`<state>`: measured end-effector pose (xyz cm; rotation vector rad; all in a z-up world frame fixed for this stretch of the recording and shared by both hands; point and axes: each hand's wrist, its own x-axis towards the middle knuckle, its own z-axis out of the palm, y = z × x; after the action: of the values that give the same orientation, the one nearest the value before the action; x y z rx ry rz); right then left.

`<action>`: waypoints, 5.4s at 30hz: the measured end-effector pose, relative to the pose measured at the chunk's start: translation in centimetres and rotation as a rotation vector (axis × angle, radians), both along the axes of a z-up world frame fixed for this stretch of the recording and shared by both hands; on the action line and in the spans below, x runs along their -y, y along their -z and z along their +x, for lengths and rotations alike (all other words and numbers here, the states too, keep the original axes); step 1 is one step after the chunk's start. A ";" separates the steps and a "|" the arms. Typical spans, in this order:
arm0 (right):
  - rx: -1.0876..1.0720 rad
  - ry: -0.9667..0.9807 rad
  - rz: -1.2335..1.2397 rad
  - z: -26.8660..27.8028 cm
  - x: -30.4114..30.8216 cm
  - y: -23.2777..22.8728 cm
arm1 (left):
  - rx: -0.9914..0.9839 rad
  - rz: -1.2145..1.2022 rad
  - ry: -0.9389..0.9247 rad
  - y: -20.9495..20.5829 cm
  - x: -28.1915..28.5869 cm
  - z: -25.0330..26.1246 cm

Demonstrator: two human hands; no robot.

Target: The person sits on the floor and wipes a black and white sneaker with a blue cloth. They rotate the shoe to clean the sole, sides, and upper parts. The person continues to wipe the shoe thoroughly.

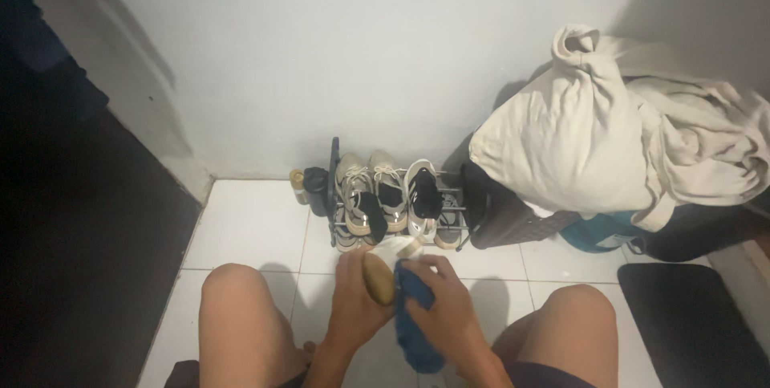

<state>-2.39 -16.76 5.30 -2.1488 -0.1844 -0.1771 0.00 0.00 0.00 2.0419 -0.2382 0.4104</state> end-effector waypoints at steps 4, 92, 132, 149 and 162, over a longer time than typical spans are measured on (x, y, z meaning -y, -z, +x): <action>-0.138 -0.087 -0.262 -1.5 0.7 1.5 | -0.067 -0.026 -0.128 0.2 -0.4 0.3; 0.171 0.286 -0.122 2.5 0.1 1.4 | -0.512 -0.545 0.069 5.6 0.6 2.4; 0.300 0.171 -0.102 5.0 0.8 0.6 | -0.171 -0.083 0.112 3.8 1.3 -0.7; 0.097 0.055 -0.058 2.9 2.1 4.6 | -0.049 0.098 0.114 2.2 0.2 -0.9; 0.081 -0.008 -0.018 3.2 0.7 6.2 | -0.107 0.162 0.025 3.3 -0.1 -0.7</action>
<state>0.78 -17.47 -0.94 -2.1600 -0.2423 -0.2593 -0.73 0.14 -3.28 2.2102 -0.2373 0.2727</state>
